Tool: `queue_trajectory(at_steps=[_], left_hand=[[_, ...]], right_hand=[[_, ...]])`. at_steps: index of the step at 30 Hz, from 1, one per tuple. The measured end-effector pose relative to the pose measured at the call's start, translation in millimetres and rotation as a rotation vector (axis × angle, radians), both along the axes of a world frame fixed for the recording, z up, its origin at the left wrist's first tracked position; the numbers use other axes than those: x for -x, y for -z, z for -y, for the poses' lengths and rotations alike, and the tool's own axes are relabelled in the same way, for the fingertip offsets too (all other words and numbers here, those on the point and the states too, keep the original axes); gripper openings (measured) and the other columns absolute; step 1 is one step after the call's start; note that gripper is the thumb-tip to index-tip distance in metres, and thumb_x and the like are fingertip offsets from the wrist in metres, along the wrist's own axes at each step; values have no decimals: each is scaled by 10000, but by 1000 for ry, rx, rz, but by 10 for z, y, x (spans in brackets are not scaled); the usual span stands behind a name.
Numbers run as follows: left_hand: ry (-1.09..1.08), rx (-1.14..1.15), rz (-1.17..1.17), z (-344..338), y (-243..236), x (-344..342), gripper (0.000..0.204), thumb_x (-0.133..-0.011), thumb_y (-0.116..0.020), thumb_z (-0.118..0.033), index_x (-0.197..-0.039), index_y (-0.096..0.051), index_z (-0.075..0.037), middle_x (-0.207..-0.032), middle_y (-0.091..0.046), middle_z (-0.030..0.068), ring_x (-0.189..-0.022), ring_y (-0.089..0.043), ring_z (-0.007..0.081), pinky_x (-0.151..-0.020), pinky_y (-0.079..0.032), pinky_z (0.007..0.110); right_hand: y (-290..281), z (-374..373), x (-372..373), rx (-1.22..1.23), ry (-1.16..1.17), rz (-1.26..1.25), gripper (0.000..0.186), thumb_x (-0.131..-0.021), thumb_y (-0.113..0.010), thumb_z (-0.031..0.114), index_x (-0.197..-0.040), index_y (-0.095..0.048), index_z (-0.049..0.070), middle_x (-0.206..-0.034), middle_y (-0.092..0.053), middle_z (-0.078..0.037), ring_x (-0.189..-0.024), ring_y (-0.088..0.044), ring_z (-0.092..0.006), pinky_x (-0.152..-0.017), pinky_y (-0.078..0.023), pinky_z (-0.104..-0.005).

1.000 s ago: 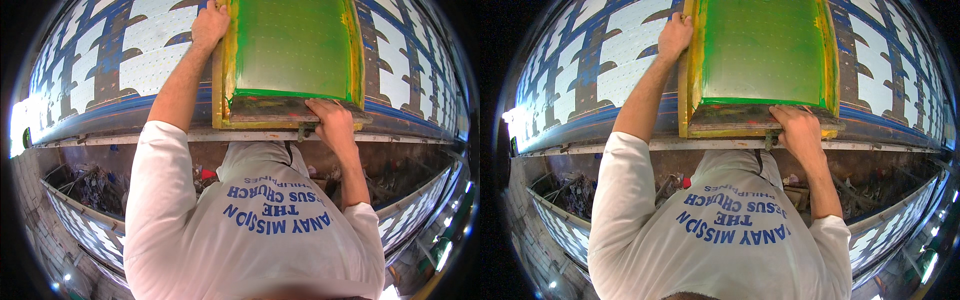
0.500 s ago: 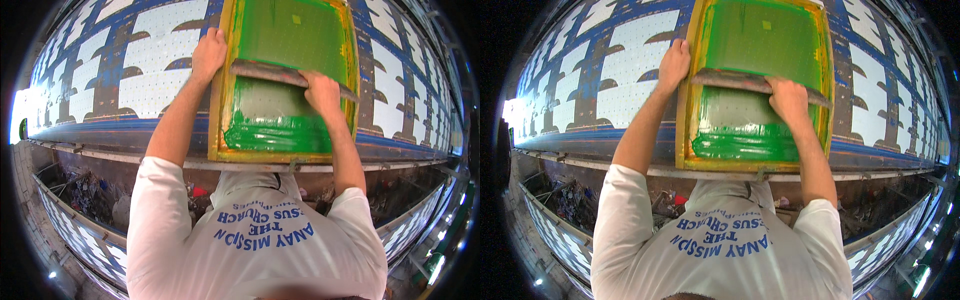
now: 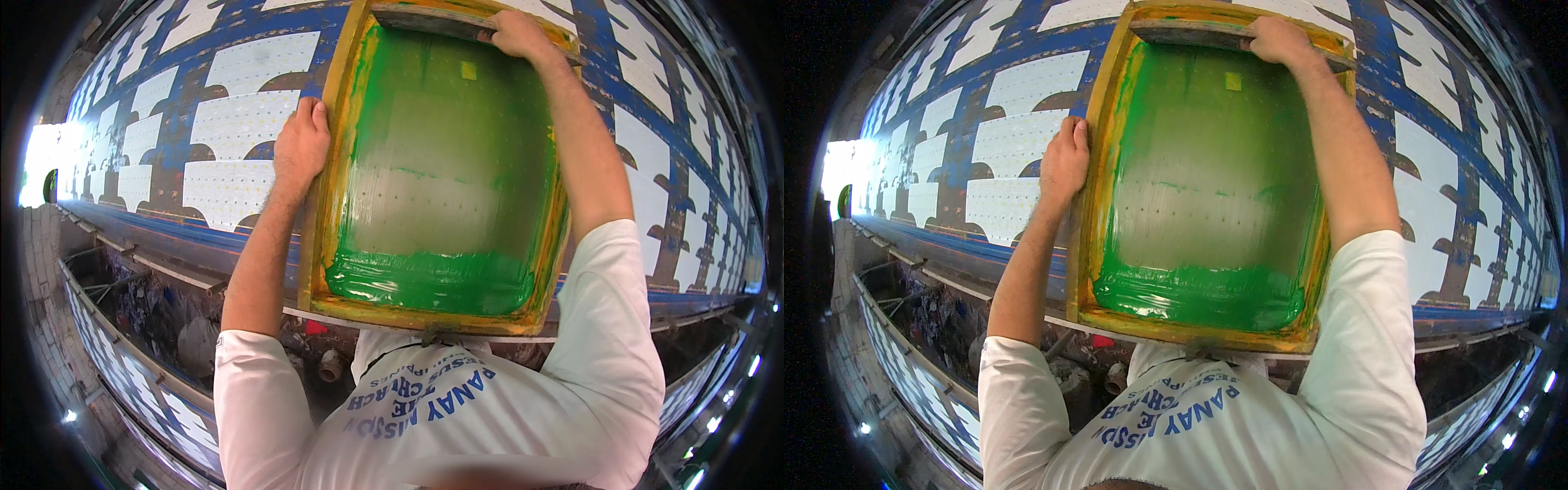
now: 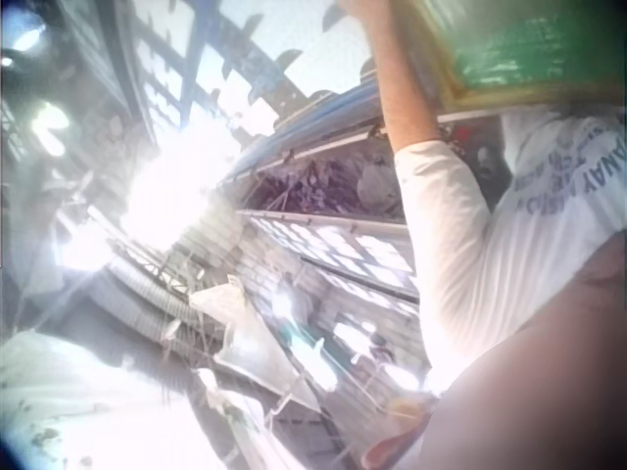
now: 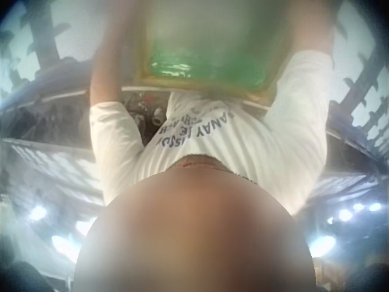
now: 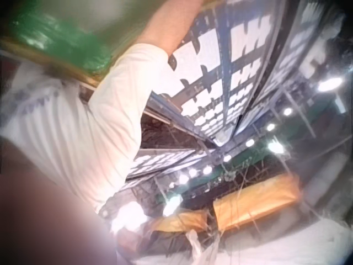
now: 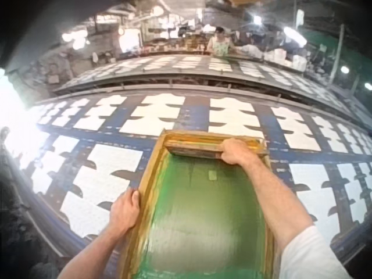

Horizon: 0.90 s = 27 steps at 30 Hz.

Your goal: The person holds a screen printing frame and repeatedly uses a squeegee to spread green ink across the mesh. The person moves the squeegee back and forth over the same area multiple times, maintaining consistent pressure and coverage.

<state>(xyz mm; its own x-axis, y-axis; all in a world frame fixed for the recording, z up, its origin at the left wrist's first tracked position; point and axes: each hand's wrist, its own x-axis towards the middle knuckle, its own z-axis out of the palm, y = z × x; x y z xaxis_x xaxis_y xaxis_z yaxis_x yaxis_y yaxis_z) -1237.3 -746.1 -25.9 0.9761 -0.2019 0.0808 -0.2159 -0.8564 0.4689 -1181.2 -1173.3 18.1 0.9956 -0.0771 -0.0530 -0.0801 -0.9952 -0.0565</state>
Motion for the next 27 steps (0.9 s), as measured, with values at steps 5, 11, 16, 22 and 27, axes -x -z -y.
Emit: queue_trajectory(at_steps=[5,11,16,22,27], left_hand=[[-43,-48,11,42,-31,50,378,-1138,-405,-398,-1240,-615,-102,-1084,-737,255,-1020,-697,483,-870,-543,589],[-38,-66,-1,32,-15,29,393,-1140,-396,-406,-1259,-616,-102,-1084,-736,269,-1027,-689,504,-880,-533,602],[0,-37,62,-17,52,4,387,-1122,-416,-402,-1213,-625,-89,-1051,-743,270,-1009,-706,487,-857,-557,591],[39,15,55,-63,95,-79,429,-1118,-411,-423,-1248,-635,-80,-1090,-746,277,-1052,-700,502,-901,-546,598],[61,82,24,-89,122,-87,463,-1128,-389,-447,-1293,-634,-90,-1191,-721,291,-1141,-648,542,-954,-515,603]], right_hand=[[51,234,-482,51,-42,-13,348,-908,-754,334,-1177,-791,116,-1050,-784,-192,-999,-758,-379,-883,-594,-521],[-11,231,-365,-155,-51,-76,334,-820,-658,118,-1106,-826,155,-1022,-781,-221,-955,-756,-391,-836,-579,-511],[-60,-188,242,-142,-115,-50,284,-791,-688,131,-1038,-827,112,-955,-775,-228,-920,-757,-383,-797,-579,-488],[-89,-1088,1757,-132,-13,-123,283,-895,-683,182,-1142,-813,137,-1038,-788,-196,-982,-760,-405,-888,-608,-523],[-126,-1926,3107,-204,68,-106,300,-837,-690,74,-1105,-817,118,-1028,-793,-155,-956,-766,-367,-857,-608,-507]])
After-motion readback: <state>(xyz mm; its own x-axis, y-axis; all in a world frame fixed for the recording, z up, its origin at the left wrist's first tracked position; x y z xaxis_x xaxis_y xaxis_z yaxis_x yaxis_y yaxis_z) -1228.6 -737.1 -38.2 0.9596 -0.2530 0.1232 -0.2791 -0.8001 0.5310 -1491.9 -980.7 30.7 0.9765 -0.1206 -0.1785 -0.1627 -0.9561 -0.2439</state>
